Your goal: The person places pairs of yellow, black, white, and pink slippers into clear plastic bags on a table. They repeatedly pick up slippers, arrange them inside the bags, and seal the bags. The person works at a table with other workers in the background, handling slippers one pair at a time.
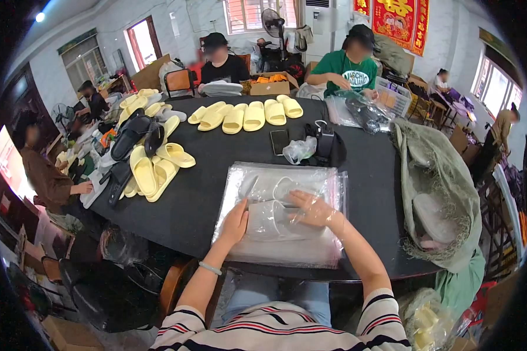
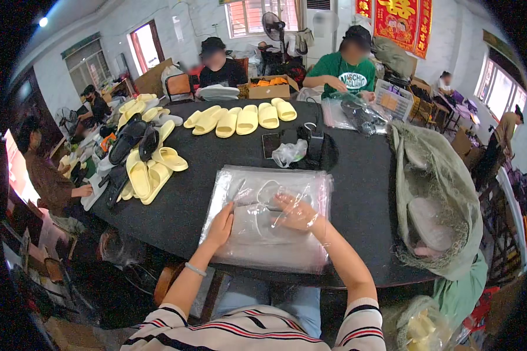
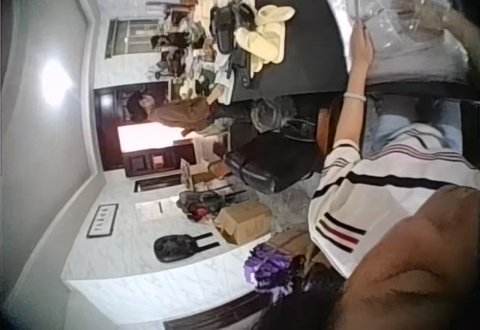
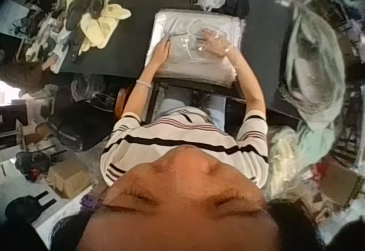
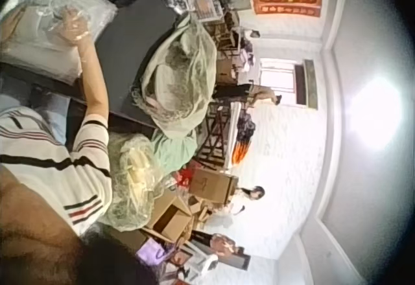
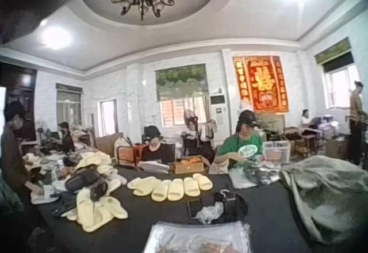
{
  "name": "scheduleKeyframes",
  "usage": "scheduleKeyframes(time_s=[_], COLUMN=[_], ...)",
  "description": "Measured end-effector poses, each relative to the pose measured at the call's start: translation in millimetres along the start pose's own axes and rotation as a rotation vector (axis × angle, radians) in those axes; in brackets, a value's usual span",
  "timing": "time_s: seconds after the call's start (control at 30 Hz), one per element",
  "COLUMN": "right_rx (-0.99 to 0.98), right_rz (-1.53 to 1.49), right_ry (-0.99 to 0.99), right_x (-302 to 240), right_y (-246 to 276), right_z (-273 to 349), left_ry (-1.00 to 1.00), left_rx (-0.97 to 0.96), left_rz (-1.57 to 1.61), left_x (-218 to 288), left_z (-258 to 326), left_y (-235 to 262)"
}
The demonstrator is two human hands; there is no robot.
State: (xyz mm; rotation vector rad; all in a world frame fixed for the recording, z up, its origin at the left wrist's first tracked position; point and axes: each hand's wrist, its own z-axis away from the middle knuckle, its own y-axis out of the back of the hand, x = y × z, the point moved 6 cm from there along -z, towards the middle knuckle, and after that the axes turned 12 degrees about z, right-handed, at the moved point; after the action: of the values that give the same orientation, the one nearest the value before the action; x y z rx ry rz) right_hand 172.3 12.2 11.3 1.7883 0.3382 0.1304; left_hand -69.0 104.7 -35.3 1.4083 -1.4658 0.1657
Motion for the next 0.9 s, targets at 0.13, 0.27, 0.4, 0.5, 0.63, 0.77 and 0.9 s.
scheduleKeyframes(time_s=[0.13,0.27,0.4,0.5,0.63,0.77,0.9], right_rx=[-0.126,-0.131,-0.037,0.059,0.148,0.212,0.442], right_rz=[-0.017,0.032,0.088,0.051,-0.015,-0.26,0.082], right_ry=[0.094,0.0,0.022,-0.023,-0.421,-0.751,-0.948], right_x=[-24.5,-9.9,7.8,30.1,88.6,133.8,176.3], right_y=[-13.6,-57.4,-59.2,-29.7,-12.2,25.6,90.4], right_z=[-46.7,-61.8,-41.0,12.0,111.0,186.0,253.7], left_ry=[-0.013,0.023,0.111,0.109,0.121,0.097,0.102], left_rx=[-0.003,-0.031,-0.112,-0.167,-0.223,-0.291,-0.329], left_rz=[-0.013,-0.039,-0.109,-0.157,-0.209,-0.318,-0.385], left_x=[-0.2,4.8,-5.1,-11.6,-14.8,-1.4,12.1], left_z=[2.8,0.8,3.3,5.4,3.3,1.2,1.6], left_y=[0.7,0.5,-2.9,-6.0,-11.2,-14.0,-18.2])
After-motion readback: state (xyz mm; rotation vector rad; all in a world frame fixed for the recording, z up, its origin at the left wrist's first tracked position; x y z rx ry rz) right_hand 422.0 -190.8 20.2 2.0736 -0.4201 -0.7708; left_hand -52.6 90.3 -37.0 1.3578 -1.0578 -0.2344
